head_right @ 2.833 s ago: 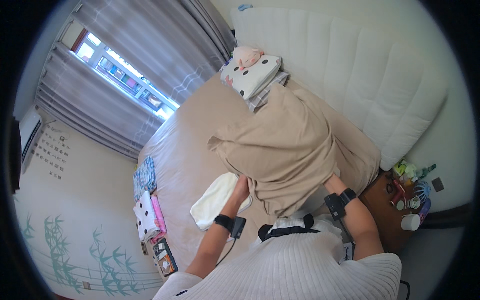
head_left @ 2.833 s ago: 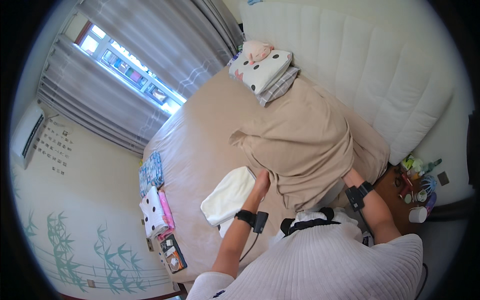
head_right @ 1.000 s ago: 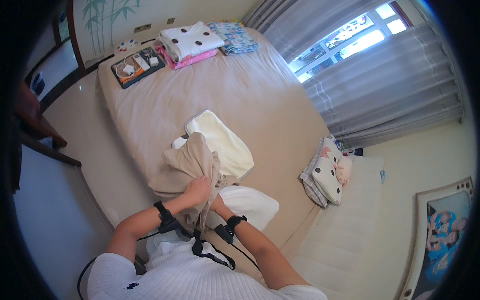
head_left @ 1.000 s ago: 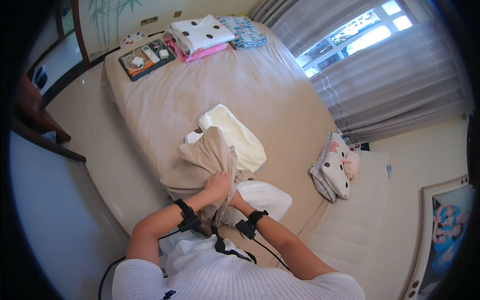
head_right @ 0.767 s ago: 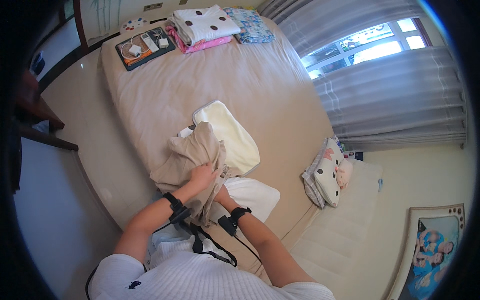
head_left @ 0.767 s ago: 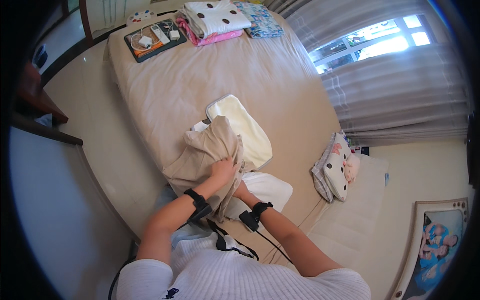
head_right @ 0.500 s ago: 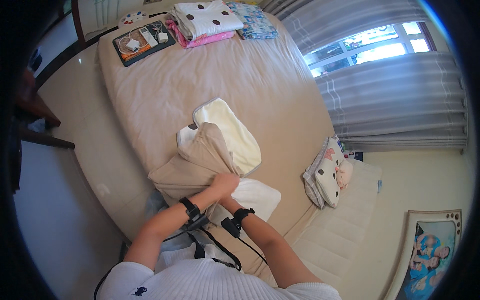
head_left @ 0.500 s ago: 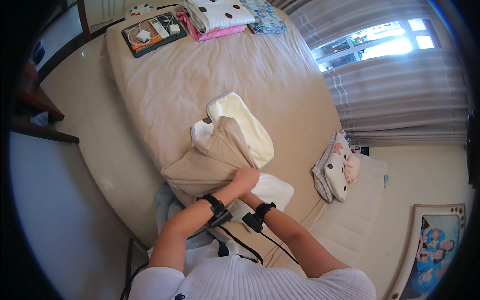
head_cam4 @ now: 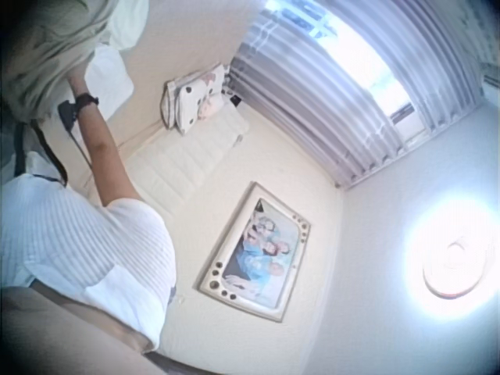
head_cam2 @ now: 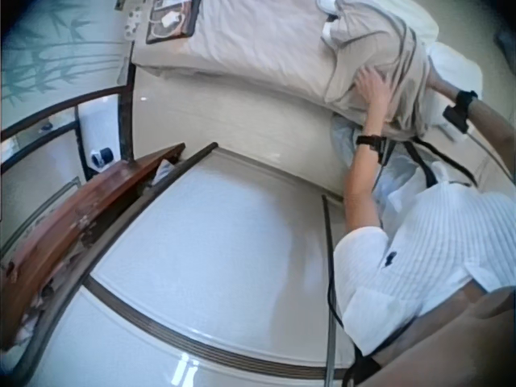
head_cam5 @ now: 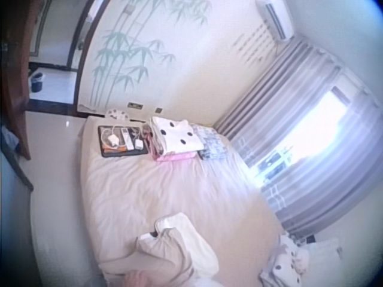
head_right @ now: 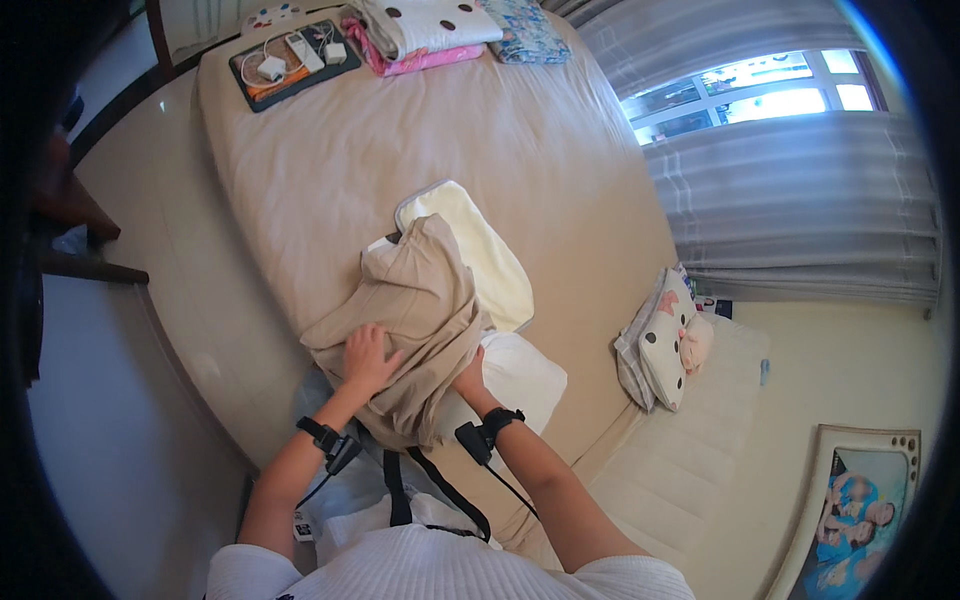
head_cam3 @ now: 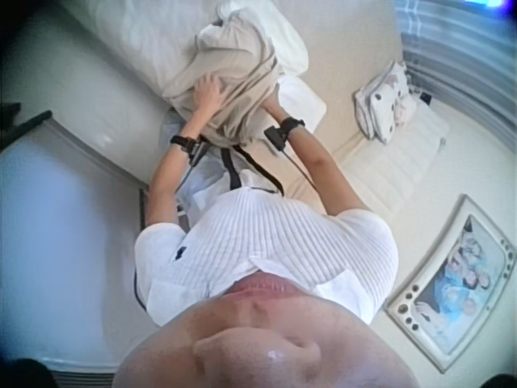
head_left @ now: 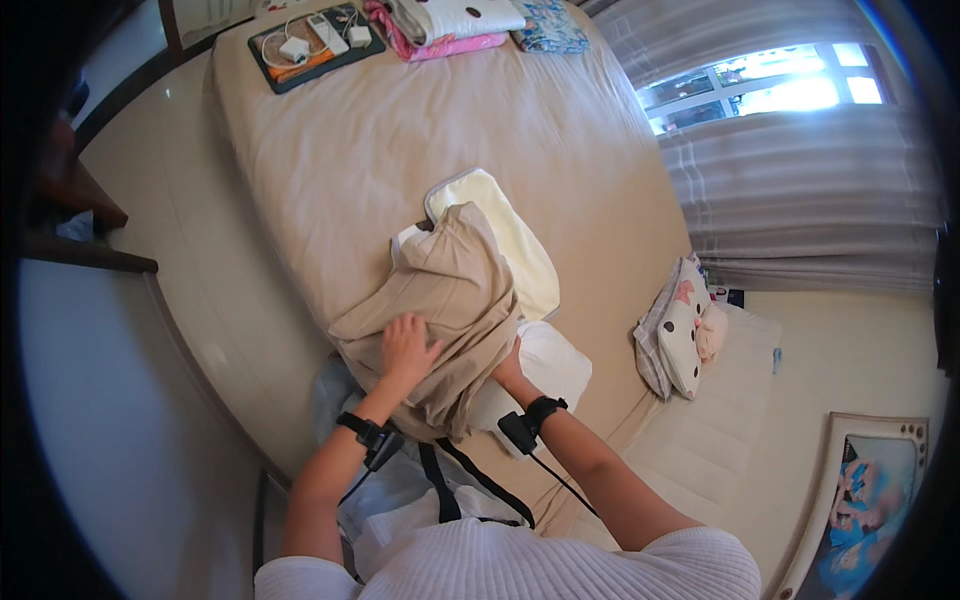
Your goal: The person puts a pillow into a pillowcase on a bed, smooths it out, and then repeat the process with a second pillow and pillowcase.
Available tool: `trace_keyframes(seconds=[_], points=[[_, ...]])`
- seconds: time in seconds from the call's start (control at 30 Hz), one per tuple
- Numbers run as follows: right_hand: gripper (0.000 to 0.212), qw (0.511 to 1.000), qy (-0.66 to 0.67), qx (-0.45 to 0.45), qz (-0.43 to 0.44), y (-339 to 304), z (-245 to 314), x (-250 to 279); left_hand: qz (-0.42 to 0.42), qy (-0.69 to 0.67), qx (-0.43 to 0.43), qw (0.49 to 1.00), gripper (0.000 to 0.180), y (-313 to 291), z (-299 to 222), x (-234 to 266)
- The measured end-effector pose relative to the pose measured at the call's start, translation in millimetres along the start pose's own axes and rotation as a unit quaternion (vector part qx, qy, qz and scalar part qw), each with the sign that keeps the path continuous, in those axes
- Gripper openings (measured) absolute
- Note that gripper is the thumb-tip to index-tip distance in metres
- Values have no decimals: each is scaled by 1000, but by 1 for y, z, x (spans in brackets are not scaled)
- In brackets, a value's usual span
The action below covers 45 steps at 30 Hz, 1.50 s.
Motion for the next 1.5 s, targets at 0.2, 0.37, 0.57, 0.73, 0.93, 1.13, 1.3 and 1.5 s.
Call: trace_keyframes(seconds=[0.2, 0.37, 0.57, 0.73, 0.93, 1.13, 1.3, 1.5], points=[[48, 992, 83, 10, -95, -24, 37, 25, 271, 19, 100, 957, 40, -74, 88, -104], [34, 976, 205, -48, 52, -70, 20, -14, 425, -183, 176, 869, 47, -135, 108, -220], [34, 830, 516, -168, 126, -37, 26, -52, 387, -435, 282, 763, 52, -139, 64, -220], [46, 985, 80, 98, 119, -30, 38, -96, 289, -448, 330, 779, 48, -137, 54, -222], [56, 991, -109, 74, 5, -46, 42, -64, 183, -429, 296, 834, 35, -127, 56, -229], [59, 992, 54, 109, 32, -18, -38, -118, 154, -282, 189, 928, 23, -113, 44, -182], [39, 979, 174, 102, -39, -33, 18, 7, 163, -168, 72, 970, 12, -122, 36, -119], [41, 938, 312, 145, -47, -34, 43, 35, 195, -265, -129, 935, 8, -137, -120, -87]])
Point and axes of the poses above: each hand's wrist, its own y-axis towards the middle knuckle, its own x-axis out of the back of the hand, z = x × y, the point moved 10 cm from there along y, towards the middle knuckle, and after that the axes turned 9 degrees about y, right-handed, at the moved point
